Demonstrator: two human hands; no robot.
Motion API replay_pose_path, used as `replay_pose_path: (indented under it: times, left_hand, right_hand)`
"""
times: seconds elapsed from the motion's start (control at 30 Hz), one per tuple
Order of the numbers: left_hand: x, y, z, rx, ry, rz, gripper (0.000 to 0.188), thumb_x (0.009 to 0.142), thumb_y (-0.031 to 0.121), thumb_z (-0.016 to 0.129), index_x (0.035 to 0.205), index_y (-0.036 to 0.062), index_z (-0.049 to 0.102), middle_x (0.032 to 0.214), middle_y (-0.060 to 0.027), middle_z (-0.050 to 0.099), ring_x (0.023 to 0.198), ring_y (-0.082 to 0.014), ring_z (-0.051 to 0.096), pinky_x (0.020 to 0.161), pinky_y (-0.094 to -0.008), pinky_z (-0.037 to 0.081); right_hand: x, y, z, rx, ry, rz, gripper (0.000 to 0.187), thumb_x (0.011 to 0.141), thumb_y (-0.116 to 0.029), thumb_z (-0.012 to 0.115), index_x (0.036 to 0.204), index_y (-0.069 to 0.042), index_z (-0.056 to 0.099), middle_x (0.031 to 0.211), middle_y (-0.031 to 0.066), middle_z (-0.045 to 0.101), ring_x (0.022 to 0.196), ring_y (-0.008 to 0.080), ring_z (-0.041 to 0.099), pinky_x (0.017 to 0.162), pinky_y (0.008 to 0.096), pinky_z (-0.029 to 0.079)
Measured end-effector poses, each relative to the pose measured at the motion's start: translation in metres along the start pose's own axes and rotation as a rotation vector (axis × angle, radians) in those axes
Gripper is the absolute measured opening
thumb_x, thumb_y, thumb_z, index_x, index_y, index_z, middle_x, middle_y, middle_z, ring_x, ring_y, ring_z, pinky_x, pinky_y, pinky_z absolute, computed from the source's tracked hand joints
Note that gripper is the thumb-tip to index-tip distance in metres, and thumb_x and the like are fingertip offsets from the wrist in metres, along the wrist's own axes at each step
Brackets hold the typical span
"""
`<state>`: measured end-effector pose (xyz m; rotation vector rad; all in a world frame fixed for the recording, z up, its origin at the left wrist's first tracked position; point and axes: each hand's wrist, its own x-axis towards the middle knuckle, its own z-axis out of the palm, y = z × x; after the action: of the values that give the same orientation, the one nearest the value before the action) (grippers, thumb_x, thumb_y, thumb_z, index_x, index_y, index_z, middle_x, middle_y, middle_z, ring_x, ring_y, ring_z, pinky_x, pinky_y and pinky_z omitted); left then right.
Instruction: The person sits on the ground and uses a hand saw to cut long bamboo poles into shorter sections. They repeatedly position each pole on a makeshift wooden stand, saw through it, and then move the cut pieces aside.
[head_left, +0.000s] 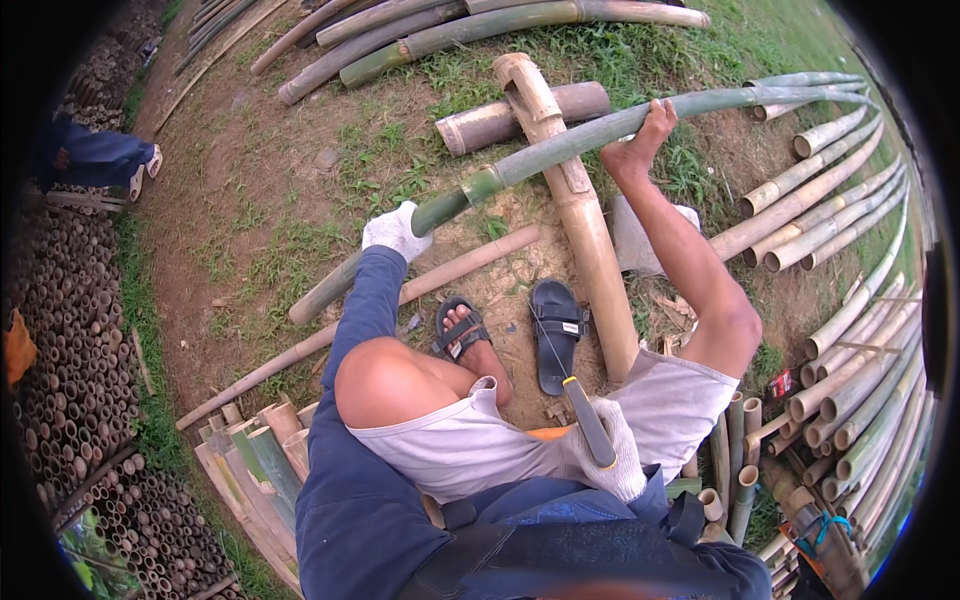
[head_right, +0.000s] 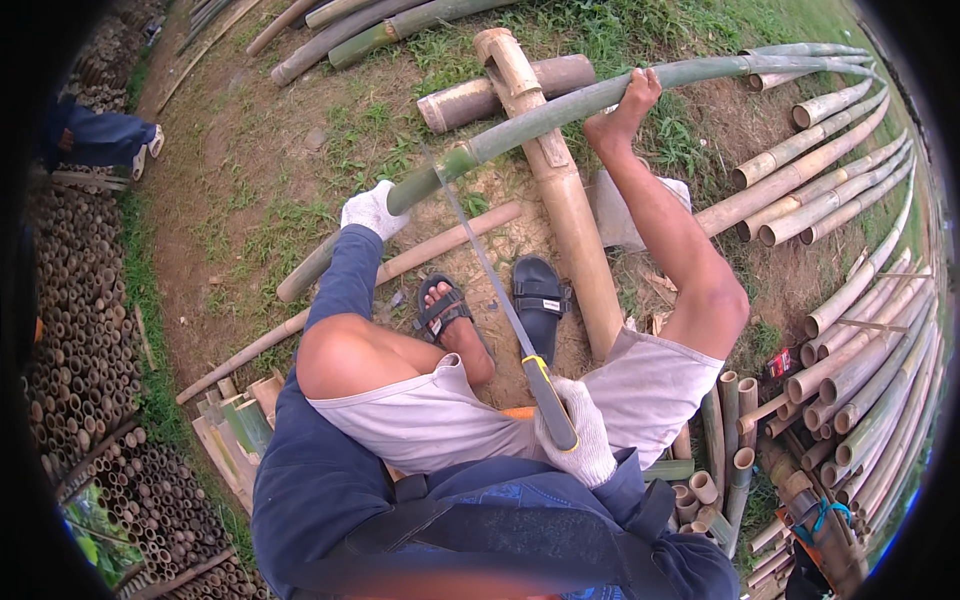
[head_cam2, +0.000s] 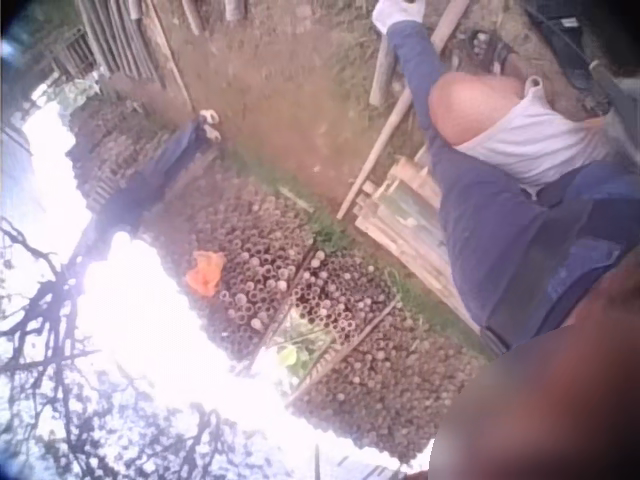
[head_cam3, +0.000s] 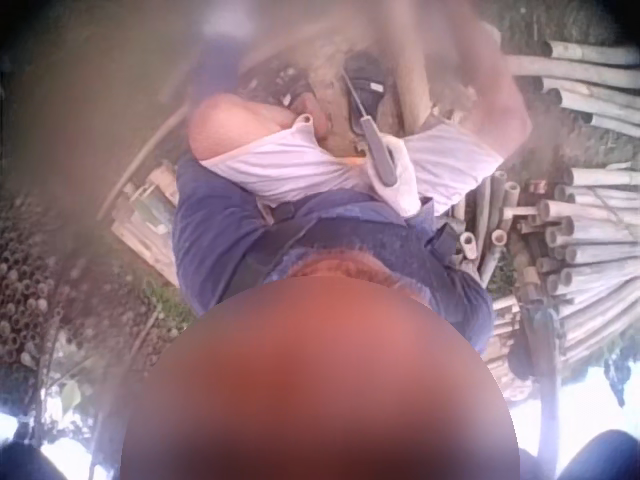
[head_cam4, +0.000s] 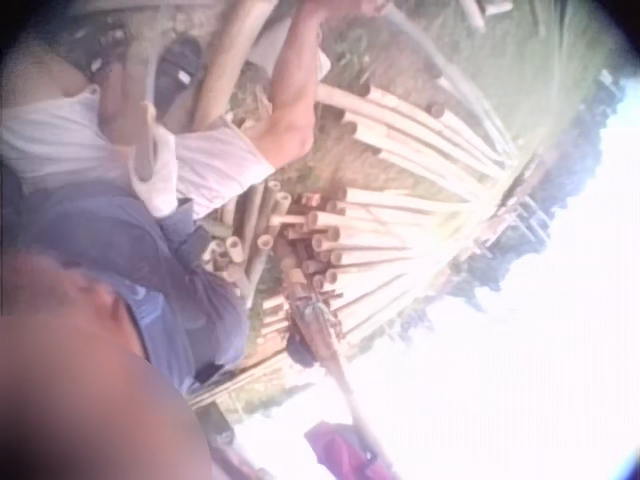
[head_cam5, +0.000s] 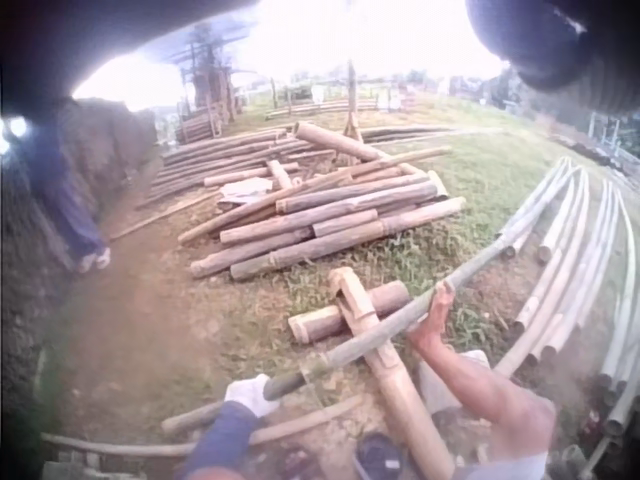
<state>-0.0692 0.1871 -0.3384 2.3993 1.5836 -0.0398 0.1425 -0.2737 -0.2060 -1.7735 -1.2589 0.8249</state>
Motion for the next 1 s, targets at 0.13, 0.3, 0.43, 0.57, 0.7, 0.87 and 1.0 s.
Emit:
replay_pose_path:
  times: [0.13,0.3,0.43,0.57,0.7,0.87,1.0]
  left_hand:
    - [0.0,-0.001,-0.001,0.016,-0.023,-0.021,0.043,0.093,0.05,0.079,0.121,0.0179,0.074,0.105,-0.0189,0.084,0.101,-0.0415,0.082,0.093,-0.0533,0.064]
    - [-0.007,0.007,-0.011,0.025,-0.064,-0.055,0.046,0.093,0.05,0.075,0.128,0.0199,0.074,0.113,-0.0193,0.084,0.108,-0.0421,0.081,0.098,-0.0534,0.063]
    - [-0.006,0.009,-0.016,0.034,-0.069,-0.041,0.045,0.095,0.049,0.072,0.129,0.0201,0.074,0.115,-0.0198,0.083,0.11,-0.0429,0.08,0.099,-0.0532,0.062]
    - [-0.005,0.0,-0.004,0.016,-0.042,-0.019,0.045,0.092,0.05,0.078,0.125,0.0199,0.074,0.109,-0.0187,0.084,0.105,-0.042,0.081,0.096,-0.053,0.063]
    - [-0.002,-0.006,0.007,-0.007,-0.046,-0.016,0.048,0.09,0.052,0.081,0.126,0.0214,0.074,0.108,-0.0191,0.084,0.103,-0.0418,0.081,0.094,-0.0536,0.063]
    - [0.001,0.001,0.002,0.045,-0.072,-0.054,0.05,0.089,0.053,0.08,0.127,0.0206,0.074,0.111,-0.0188,0.084,0.106,-0.0413,0.081,0.096,-0.0526,0.063]
    - [-0.005,0.014,-0.009,0.099,-0.089,-0.101,0.054,0.088,0.053,0.081,0.13,0.0198,0.075,0.116,-0.0184,0.084,0.112,-0.0404,0.08,0.1,-0.0512,0.062]
  right_hand:
    - [0.03,-0.002,0.013,-0.034,0.02,-0.031,0.044,0.094,-0.001,0.079,0.136,-0.001,0.063,0.12,0.0205,0.071,0.112,0.0387,0.076,0.098,0.0425,0.06]
    - [0.242,0.02,0.11,0.089,0.112,-0.209,0.038,0.101,-0.007,0.076,0.135,-0.005,0.058,0.119,0.0186,0.069,0.108,0.0362,0.073,0.098,0.0402,0.058]
    - [0.246,0.025,0.109,0.111,0.094,-0.198,0.041,0.098,-0.008,0.078,0.135,-0.005,0.059,0.12,0.0201,0.07,0.112,0.038,0.073,0.098,0.043,0.058]
    - [0.07,0.017,0.032,0.012,0.075,-0.119,0.041,0.095,-0.002,0.079,0.133,-0.002,0.062,0.117,0.0208,0.071,0.11,0.04,0.075,0.097,0.043,0.06]
    - [-0.015,0.002,-0.003,-0.033,0.004,0.032,0.043,0.093,0.0,0.08,0.133,-0.001,0.063,0.118,0.022,0.07,0.107,0.0408,0.075,0.096,0.0436,0.06]
    - [0.172,0.02,0.071,0.007,0.056,-0.127,0.047,0.093,-0.005,0.079,0.136,-0.005,0.06,0.122,0.0205,0.07,0.113,0.0433,0.074,0.097,0.0447,0.061]
    - [0.291,0.031,0.131,0.125,0.114,-0.267,0.043,0.096,-0.017,0.078,0.134,-0.011,0.058,0.121,0.0232,0.072,0.114,0.0468,0.072,0.095,0.053,0.061]
